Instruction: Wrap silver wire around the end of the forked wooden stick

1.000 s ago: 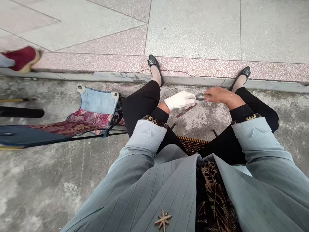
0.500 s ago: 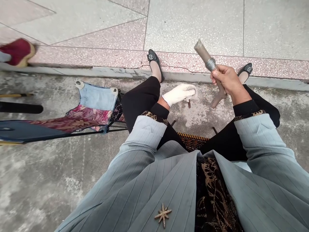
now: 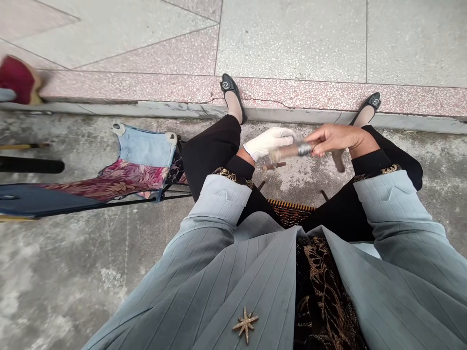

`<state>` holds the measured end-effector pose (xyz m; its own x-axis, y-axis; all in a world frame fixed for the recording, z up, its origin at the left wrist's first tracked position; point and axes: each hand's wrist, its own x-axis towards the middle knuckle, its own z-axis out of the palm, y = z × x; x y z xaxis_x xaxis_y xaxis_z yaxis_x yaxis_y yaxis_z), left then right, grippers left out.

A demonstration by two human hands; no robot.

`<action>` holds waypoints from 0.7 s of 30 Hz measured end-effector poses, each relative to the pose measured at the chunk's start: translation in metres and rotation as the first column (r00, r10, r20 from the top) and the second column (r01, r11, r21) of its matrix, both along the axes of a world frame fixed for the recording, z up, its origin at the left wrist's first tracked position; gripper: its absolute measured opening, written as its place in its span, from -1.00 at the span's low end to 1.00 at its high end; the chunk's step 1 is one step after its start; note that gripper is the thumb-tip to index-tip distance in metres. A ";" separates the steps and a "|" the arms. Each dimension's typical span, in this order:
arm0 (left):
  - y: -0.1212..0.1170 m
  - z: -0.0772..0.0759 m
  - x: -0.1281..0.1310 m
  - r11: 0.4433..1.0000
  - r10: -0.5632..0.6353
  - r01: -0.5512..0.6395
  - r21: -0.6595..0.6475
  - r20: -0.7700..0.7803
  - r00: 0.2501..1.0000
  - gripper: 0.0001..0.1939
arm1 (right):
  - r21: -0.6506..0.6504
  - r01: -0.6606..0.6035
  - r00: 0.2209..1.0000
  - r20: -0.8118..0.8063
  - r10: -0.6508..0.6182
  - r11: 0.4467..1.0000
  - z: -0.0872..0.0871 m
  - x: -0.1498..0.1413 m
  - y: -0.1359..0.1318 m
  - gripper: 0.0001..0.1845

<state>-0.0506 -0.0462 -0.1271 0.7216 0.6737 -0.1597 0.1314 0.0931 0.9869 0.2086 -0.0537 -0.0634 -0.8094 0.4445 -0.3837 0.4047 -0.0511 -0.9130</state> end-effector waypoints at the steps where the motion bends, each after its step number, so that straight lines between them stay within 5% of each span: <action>1: -0.001 0.000 0.001 1.000 0.030 -0.030 -0.010 0.019 0.999 -0.69 | 0.014 0.128 0.986 -0.106 -0.125 0.992 0.002 0.000 0.000 -0.48; 3: -0.002 0.001 0.004 0.999 0.028 -0.027 -0.037 0.050 0.998 -0.63 | 0.038 0.402 0.890 -0.250 -0.381 0.915 0.001 -0.002 0.001 -0.53; 6: -0.003 0.002 0.006 0.993 -0.103 0.107 -0.059 0.053 0.993 -0.56 | 0.085 0.669 0.731 -0.256 -0.633 0.739 -0.011 -0.005 0.006 -0.55; 10: -0.003 0.005 0.005 0.983 -0.167 0.170 -0.068 0.051 0.985 -0.60 | 0.340 0.691 0.679 -0.001 -0.734 0.638 -0.027 -0.006 0.012 -0.61; 12: -0.003 0.007 0.003 0.990 -0.137 0.139 -0.039 0.048 0.989 -0.64 | 0.517 0.529 0.700 0.183 -0.691 0.673 -0.029 -0.005 0.012 -0.67; 14: -0.002 0.010 0.001 0.997 -0.082 0.082 0.011 0.013 0.997 -0.69 | 0.562 0.288 0.746 0.375 -0.550 0.775 -0.026 -0.003 0.012 -0.71; 17: -0.001 0.012 -0.003 0.998 -0.038 0.040 0.052 -0.047 0.998 -0.73 | 0.321 -0.024 0.849 0.506 -0.150 0.947 -0.019 0.001 0.011 -0.69; 19: -0.001 0.011 -0.003 0.997 -0.061 0.063 0.045 -0.055 0.997 -0.71 | 0.118 -0.133 0.907 0.414 0.073 0.984 -0.013 0.004 0.010 -0.61; 21: 0.000 0.006 -0.002 0.996 -0.082 0.083 0.033 -0.034 0.996 -0.66 | -0.006 -0.143 0.956 0.259 0.139 0.990 -0.006 0.005 0.006 -0.50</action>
<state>-0.0527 -0.0458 -0.1213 0.7698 0.6176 -0.1615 0.1691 0.0468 0.9845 0.2140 -0.0473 -0.0694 -0.7387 0.3392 -0.5825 0.6285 0.0344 -0.7770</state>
